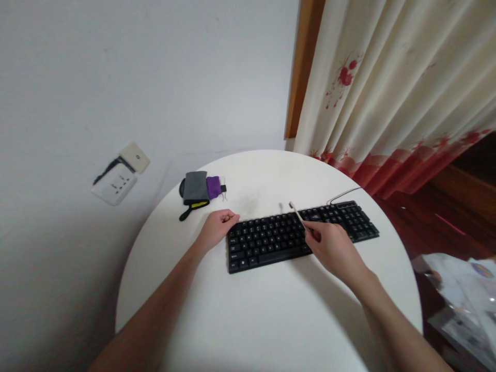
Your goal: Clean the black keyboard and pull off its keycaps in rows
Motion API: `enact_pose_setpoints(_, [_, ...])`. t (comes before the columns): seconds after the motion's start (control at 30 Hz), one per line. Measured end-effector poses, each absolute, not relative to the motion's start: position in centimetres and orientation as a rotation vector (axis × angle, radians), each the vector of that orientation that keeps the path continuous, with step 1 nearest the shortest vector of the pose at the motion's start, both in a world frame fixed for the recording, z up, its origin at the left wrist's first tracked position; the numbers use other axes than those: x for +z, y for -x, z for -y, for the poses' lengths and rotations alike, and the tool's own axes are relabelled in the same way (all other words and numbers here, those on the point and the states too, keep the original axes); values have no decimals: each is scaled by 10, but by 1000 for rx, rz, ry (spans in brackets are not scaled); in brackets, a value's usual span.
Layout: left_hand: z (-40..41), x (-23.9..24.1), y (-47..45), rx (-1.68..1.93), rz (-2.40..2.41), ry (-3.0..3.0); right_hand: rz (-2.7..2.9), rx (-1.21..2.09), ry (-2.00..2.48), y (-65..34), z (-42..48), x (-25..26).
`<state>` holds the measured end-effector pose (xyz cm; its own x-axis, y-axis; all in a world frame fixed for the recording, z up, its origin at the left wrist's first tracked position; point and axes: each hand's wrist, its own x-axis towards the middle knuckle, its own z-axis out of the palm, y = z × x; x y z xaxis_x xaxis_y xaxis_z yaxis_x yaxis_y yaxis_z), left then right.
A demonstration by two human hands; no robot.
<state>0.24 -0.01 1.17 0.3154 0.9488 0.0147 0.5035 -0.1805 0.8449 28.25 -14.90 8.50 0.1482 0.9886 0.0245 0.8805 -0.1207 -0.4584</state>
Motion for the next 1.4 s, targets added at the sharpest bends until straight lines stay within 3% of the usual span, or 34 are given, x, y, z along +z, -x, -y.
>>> enact_pose_setpoints(0.27, [0,11,-2,731,-1292,-1821,2003,416,2252,-279,161,88])
enact_pose_setpoints(0.63, [0,10,-1,733,-1294,-1814,1956,589,2068,-269,172,103])
enact_pose_setpoints(1.0, [0,10,-2,742,-1295,-1826,2122,399,2238,-288,191,109])
enact_pose_setpoints(1.4, [0,13,-2,739,-1299,-1819,2212,579,2156,-316,217,114])
